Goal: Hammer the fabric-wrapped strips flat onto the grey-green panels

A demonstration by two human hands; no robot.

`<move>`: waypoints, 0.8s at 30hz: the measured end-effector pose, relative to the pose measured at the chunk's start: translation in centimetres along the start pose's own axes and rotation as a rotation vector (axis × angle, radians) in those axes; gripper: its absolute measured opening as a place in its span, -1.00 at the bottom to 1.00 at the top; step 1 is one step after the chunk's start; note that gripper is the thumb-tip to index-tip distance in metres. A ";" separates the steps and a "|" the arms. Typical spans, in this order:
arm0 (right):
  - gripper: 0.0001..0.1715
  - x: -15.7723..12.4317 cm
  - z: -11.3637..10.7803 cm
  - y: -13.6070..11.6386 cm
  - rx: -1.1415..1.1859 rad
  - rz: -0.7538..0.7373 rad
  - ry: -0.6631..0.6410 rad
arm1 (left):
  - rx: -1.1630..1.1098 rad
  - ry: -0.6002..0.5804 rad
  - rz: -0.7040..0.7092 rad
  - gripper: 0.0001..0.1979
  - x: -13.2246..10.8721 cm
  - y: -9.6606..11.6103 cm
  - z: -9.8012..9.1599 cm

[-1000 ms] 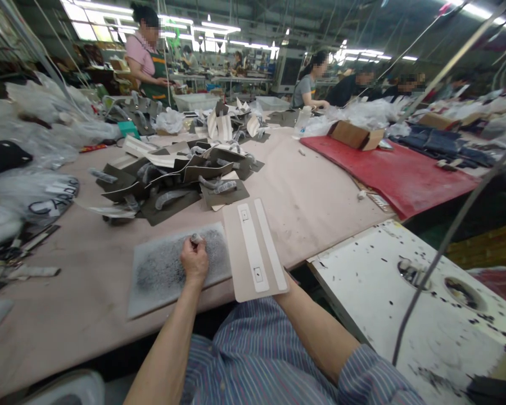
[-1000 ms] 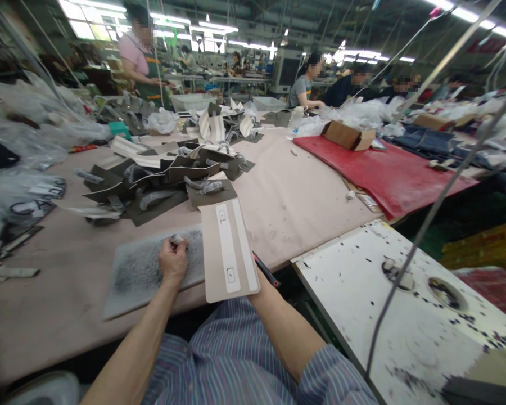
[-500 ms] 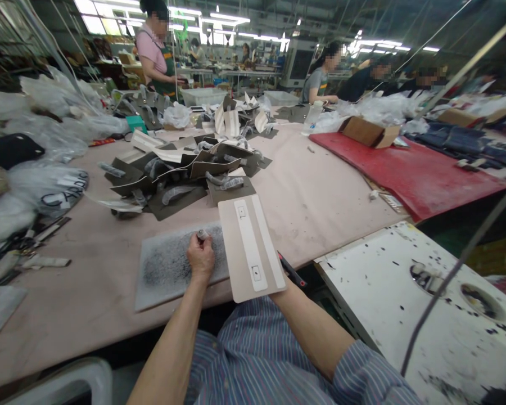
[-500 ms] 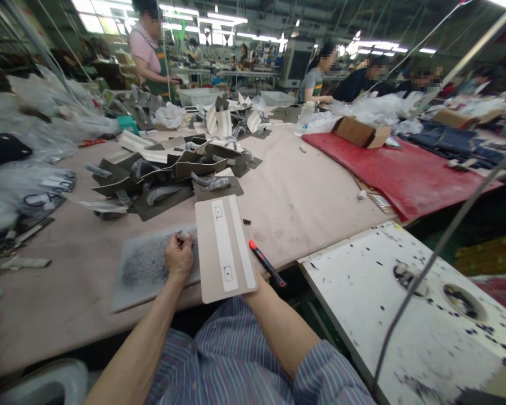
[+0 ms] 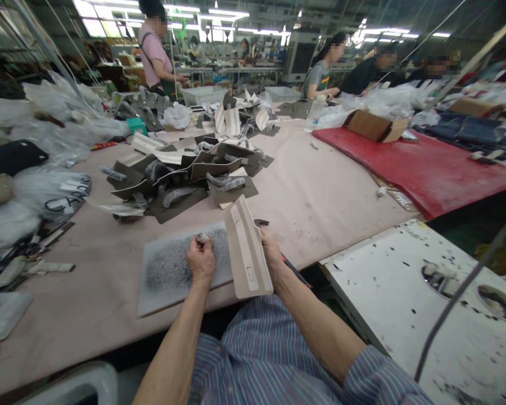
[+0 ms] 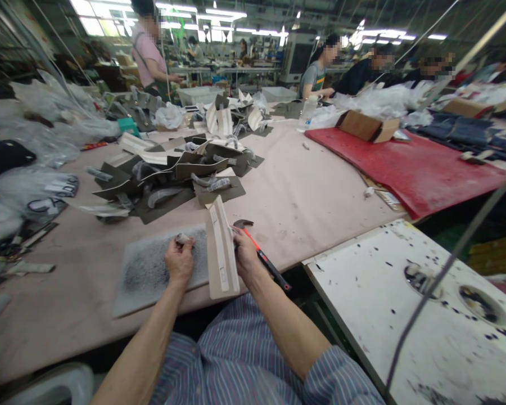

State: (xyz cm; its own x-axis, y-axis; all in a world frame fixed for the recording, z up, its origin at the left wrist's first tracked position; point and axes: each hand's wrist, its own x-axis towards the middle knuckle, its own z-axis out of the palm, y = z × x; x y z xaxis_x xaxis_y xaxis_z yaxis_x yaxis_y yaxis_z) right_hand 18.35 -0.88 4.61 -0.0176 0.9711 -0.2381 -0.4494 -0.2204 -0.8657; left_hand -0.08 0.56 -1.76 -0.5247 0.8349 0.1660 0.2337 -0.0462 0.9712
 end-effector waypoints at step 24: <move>-0.61 1.8 2.2 -0.7 -0.945 -0.327 -0.097 | -0.124 -0.002 -0.039 -0.75 0.0 0.5 -0.3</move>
State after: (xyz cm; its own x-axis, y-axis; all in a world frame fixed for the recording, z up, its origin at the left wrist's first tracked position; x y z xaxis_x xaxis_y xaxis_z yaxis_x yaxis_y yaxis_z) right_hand 16.67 1.21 5.70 -0.1121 0.9909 0.0743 0.4477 0.1171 -0.8865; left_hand -0.18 0.36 -1.19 -0.5296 0.8387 0.1272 0.1096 -0.0811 0.9907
